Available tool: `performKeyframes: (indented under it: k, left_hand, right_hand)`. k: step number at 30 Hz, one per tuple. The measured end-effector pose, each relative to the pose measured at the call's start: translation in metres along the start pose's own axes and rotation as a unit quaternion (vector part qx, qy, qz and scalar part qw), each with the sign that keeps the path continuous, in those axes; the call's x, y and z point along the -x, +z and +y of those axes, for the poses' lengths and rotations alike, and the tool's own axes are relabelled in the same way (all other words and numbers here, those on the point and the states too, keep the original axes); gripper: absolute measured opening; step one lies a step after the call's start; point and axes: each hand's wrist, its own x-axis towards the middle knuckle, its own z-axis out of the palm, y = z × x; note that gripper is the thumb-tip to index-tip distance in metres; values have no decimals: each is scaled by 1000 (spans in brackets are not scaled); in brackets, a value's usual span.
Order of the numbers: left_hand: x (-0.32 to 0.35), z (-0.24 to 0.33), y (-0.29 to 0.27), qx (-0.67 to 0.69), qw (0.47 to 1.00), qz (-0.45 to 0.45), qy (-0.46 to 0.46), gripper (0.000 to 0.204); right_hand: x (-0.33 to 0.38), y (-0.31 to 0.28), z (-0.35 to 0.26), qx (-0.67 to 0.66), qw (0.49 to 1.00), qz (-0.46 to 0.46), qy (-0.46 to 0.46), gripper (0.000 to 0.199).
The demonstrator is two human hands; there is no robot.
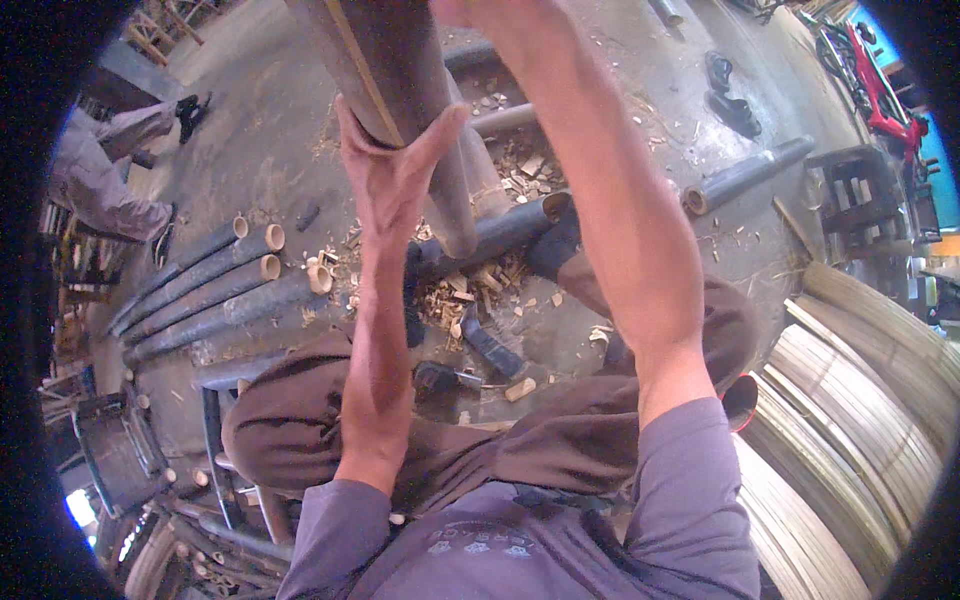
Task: The person assembles a bamboo frame by hand, fitting cylindrical bamboo pieces together and using a wooden mallet to tap joints into place. The person repeatedly adjusts and aligns the bamboo segments to form a rectangular structure.
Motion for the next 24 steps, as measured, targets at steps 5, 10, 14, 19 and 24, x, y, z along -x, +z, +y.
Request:
performKeyframes:
  k: [5,10,14,19,24]
  left_hand:
    - [4,-14,-16,63,995,-30,-68,82]
    - [16,-12,-13,-7,995,92,-34,83]
    - [3,-12,-31,25,996,-41,-73,83]
    - [0,-15,-17,55,998,6,0,81]
    - [16,-16,-4,33,998,54,3,81]
  right_hand:
    - [5,29,-61,-66,995,1,-69,92]
    - [4,50,-88,-82,994,9,-72,121]
    - [18,44,-90,-183,975,-48,-115,105]
    - [34,58,-78,-144,973,30,-179,95]
    - [25,66,-69,-109,943,109,-294,84]
